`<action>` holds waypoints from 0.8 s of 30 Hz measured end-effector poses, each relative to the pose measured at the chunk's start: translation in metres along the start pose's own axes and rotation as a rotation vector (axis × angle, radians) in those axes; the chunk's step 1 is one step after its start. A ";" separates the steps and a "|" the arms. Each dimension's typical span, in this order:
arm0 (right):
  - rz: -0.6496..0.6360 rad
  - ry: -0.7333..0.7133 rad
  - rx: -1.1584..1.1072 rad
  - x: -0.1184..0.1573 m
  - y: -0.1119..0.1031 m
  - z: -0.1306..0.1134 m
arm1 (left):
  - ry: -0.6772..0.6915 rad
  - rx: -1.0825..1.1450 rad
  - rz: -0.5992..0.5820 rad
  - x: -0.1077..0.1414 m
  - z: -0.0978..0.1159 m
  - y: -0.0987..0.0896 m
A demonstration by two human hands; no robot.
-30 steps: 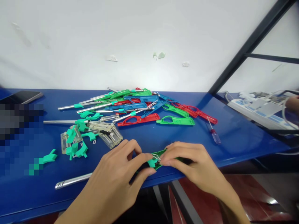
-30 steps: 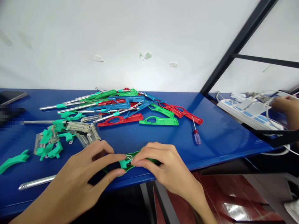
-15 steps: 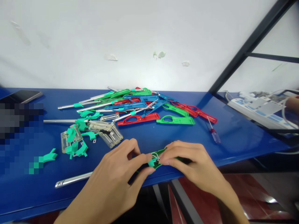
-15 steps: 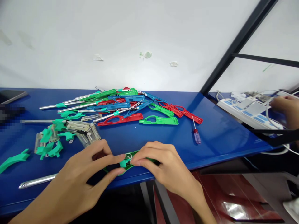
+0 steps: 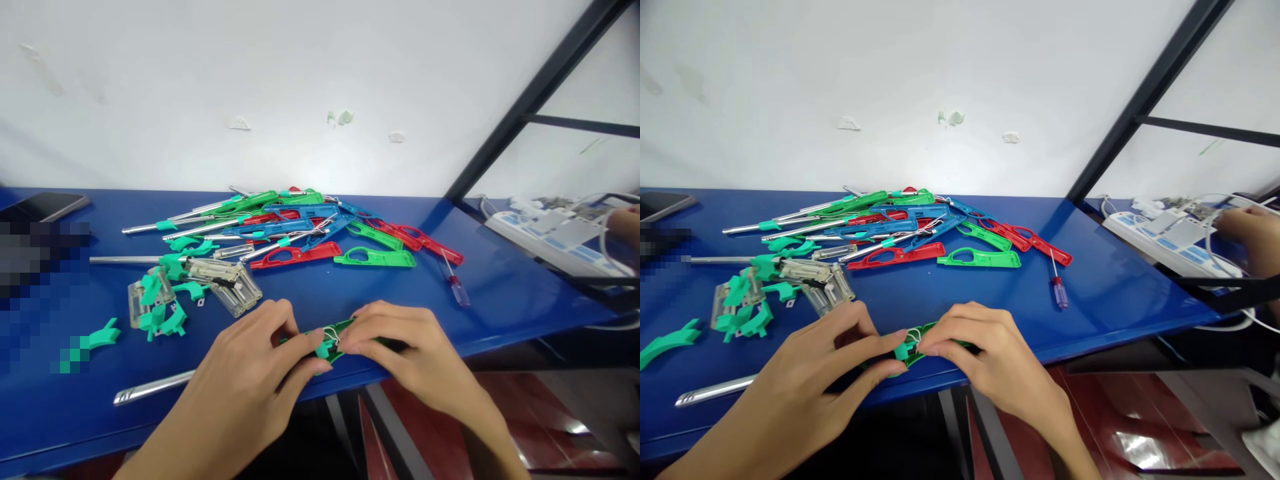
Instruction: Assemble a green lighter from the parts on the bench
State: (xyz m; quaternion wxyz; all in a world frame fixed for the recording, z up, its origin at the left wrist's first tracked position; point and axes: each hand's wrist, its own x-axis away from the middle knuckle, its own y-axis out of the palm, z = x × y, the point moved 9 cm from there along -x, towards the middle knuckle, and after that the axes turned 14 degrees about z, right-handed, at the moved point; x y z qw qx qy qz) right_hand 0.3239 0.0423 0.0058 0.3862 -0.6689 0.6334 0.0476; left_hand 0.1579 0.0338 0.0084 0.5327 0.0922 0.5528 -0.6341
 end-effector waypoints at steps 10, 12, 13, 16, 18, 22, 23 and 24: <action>-0.014 0.029 -0.016 -0.001 0.002 -0.001 | 0.021 -0.052 0.025 -0.007 0.010 -0.006; -0.017 0.057 -0.015 -0.001 0.002 0.000 | 0.019 -0.068 0.031 -0.007 0.010 -0.006; -0.017 0.071 -0.010 -0.001 0.002 0.001 | 0.019 -0.076 0.029 -0.007 0.010 -0.006; -0.013 0.101 0.005 0.000 0.001 0.002 | 0.024 -0.107 0.024 -0.005 0.010 -0.004; -0.002 0.121 -0.001 0.001 -0.001 0.003 | 0.026 -0.127 0.037 -0.004 0.010 -0.006; 0.035 0.159 -0.004 0.001 -0.004 0.008 | 0.018 -0.123 0.051 -0.002 0.010 -0.007; 0.036 0.162 -0.003 0.000 -0.004 0.009 | 0.012 -0.114 0.046 -0.002 0.009 -0.007; 0.031 0.160 -0.003 -0.001 -0.003 0.009 | 0.007 -0.104 0.043 -0.002 0.009 -0.007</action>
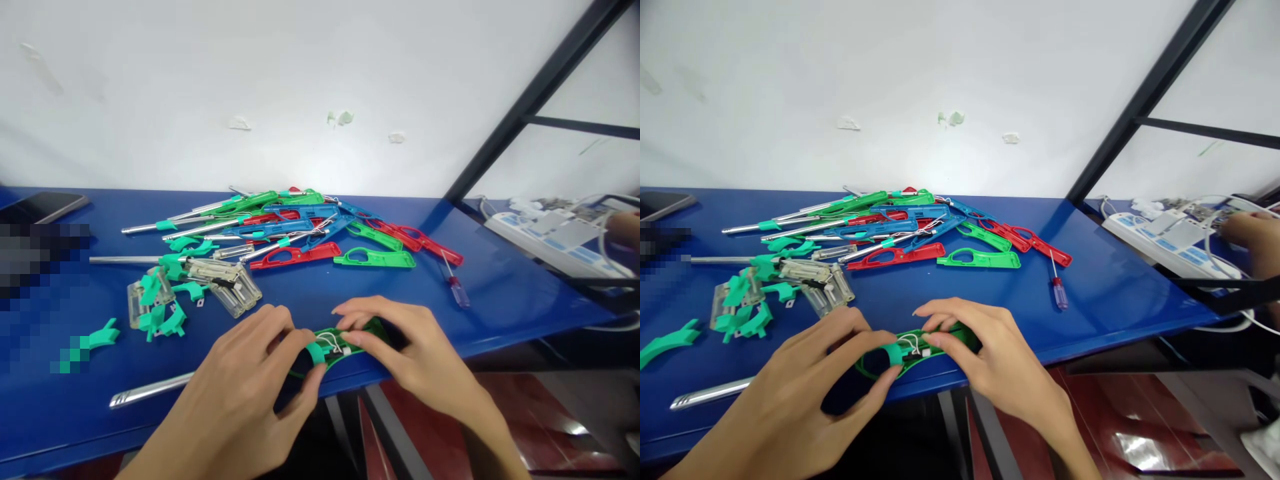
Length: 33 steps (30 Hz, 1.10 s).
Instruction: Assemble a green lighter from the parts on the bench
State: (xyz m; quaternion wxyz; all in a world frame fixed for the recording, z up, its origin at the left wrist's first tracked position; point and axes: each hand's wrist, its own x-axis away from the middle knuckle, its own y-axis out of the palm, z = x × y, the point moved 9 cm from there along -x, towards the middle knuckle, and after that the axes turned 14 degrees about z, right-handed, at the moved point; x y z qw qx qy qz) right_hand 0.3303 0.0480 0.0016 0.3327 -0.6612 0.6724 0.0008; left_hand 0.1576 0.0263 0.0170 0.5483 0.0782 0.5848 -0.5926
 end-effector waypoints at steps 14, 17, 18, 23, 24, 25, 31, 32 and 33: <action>-0.129 -0.192 0.237 -0.009 0.008 -0.013 | -0.017 0.056 0.008 0.001 0.002 -0.002; -0.149 -0.212 0.244 -0.008 0.013 -0.015 | -0.010 0.054 0.008 0.000 0.002 -0.002; -0.157 -0.221 0.255 -0.007 0.015 -0.015 | -0.006 0.053 0.010 0.000 0.003 -0.003; -0.207 -0.259 0.299 -0.007 0.023 -0.018 | -0.004 0.049 0.012 0.000 0.004 -0.002; -0.210 -0.263 0.294 -0.008 0.023 -0.018 | -0.005 0.046 0.012 0.000 0.003 -0.002; -0.211 -0.269 0.282 -0.009 0.022 -0.018 | -0.005 0.043 0.020 0.000 0.003 -0.002; -0.223 -0.335 0.156 -0.010 0.013 -0.020 | -0.009 0.070 0.039 0.002 0.004 -0.003; -0.221 -0.333 0.150 -0.010 0.012 -0.020 | -0.010 0.073 0.032 0.002 0.004 -0.002; -0.221 -0.330 0.149 -0.010 0.013 -0.020 | -0.011 0.074 0.024 0.002 0.003 -0.002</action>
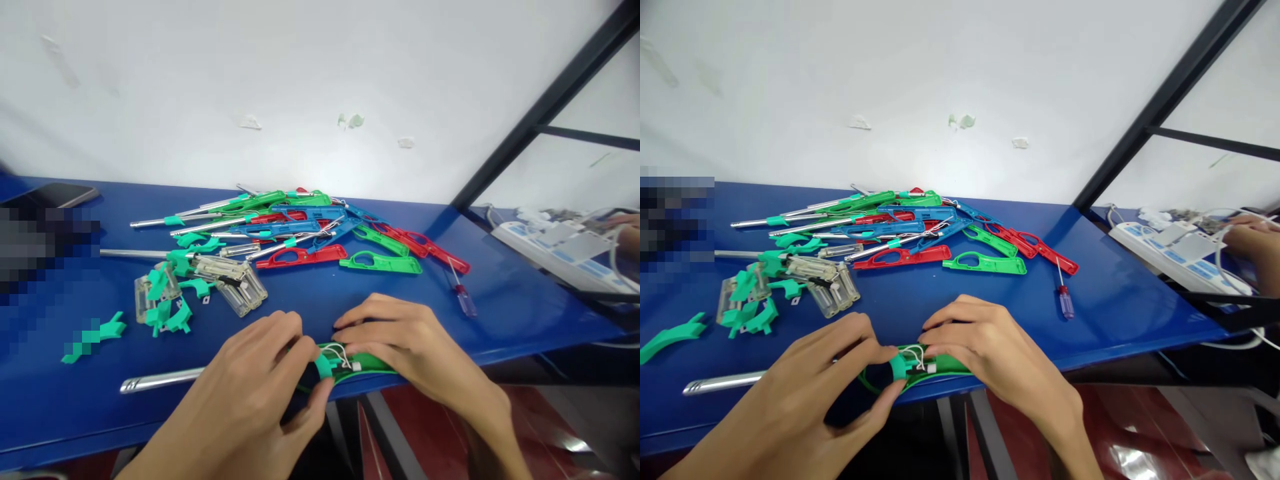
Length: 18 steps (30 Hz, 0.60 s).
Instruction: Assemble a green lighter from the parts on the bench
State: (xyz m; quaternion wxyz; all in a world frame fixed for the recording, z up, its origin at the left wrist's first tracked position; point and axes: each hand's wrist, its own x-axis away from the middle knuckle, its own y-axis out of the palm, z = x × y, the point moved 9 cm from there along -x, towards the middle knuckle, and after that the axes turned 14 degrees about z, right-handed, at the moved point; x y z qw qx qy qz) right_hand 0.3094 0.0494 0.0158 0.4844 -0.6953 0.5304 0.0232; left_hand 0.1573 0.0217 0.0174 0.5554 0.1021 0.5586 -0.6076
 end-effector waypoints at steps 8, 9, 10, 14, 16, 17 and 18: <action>-0.035 -0.081 0.265 0.000 0.008 -0.022 | 0.000 -0.001 -0.010 0.001 0.000 0.001; -0.031 -0.097 0.314 0.001 0.009 -0.026 | 0.006 -0.012 -0.003 0.001 0.000 0.001; -0.019 -0.119 0.361 0.001 0.010 -0.030 | 0.011 -0.021 0.003 0.002 0.000 0.000; 0.069 -0.237 0.515 0.003 0.012 -0.047 | 0.015 -0.021 0.011 0.004 0.001 -0.002; 0.117 -0.266 0.552 0.003 0.011 -0.050 | -0.004 -0.008 0.004 0.003 0.000 -0.001; 0.130 -0.266 0.554 0.004 0.010 -0.050 | -0.013 -0.004 0.002 0.003 0.000 -0.001; 0.131 -0.254 0.545 0.004 0.010 -0.049 | -0.021 -0.004 0.001 0.002 0.000 -0.001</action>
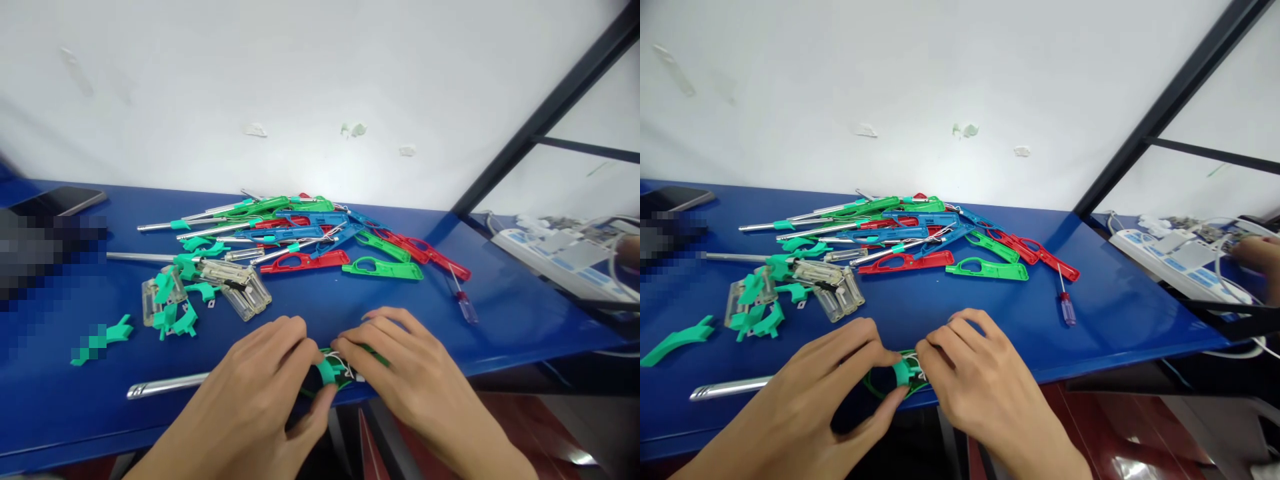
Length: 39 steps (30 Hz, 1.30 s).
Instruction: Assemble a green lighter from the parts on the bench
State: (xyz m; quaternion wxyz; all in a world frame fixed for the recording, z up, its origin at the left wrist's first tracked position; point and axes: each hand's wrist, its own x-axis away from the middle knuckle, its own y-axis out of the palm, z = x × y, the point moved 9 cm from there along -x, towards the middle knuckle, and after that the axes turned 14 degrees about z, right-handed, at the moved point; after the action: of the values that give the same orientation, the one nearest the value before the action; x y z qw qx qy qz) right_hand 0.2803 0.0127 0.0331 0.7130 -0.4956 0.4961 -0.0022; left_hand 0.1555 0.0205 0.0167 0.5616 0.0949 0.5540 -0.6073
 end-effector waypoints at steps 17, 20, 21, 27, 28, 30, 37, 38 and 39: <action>0.000 0.039 -0.047 0.000 0.007 0.003 | 0.008 -0.054 0.007 -0.003 -0.001 -0.002; 0.011 0.085 -0.089 0.004 0.010 0.008 | -0.004 -0.041 0.015 -0.003 -0.002 -0.002; 0.010 0.105 -0.098 0.006 0.011 0.010 | -0.005 -0.040 0.016 -0.003 -0.002 -0.002; 0.026 0.181 -0.146 0.013 0.017 0.017 | -0.026 0.011 -0.012 -0.001 -0.003 0.001; 0.031 0.182 -0.151 0.012 0.017 0.018 | -0.028 0.027 -0.015 -0.001 -0.003 0.001; 0.038 0.178 -0.164 0.012 0.017 0.018 | -0.032 0.049 -0.018 -0.002 -0.004 0.001; 0.049 0.251 -0.257 0.015 0.019 0.025 | -0.041 0.083 -0.012 -0.004 -0.004 -0.001; 0.046 0.263 -0.275 0.015 0.020 0.026 | -0.044 0.077 -0.014 -0.003 -0.005 0.000; 0.043 0.273 -0.296 0.014 0.020 0.026 | -0.040 0.072 -0.013 -0.003 -0.005 0.000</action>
State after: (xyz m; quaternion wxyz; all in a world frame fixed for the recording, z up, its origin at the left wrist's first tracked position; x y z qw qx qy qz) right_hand 0.2965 0.0342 0.0096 0.5583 -0.5792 0.5937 0.0187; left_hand 0.1540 0.0261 0.0174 0.5649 0.0994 0.5211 -0.6321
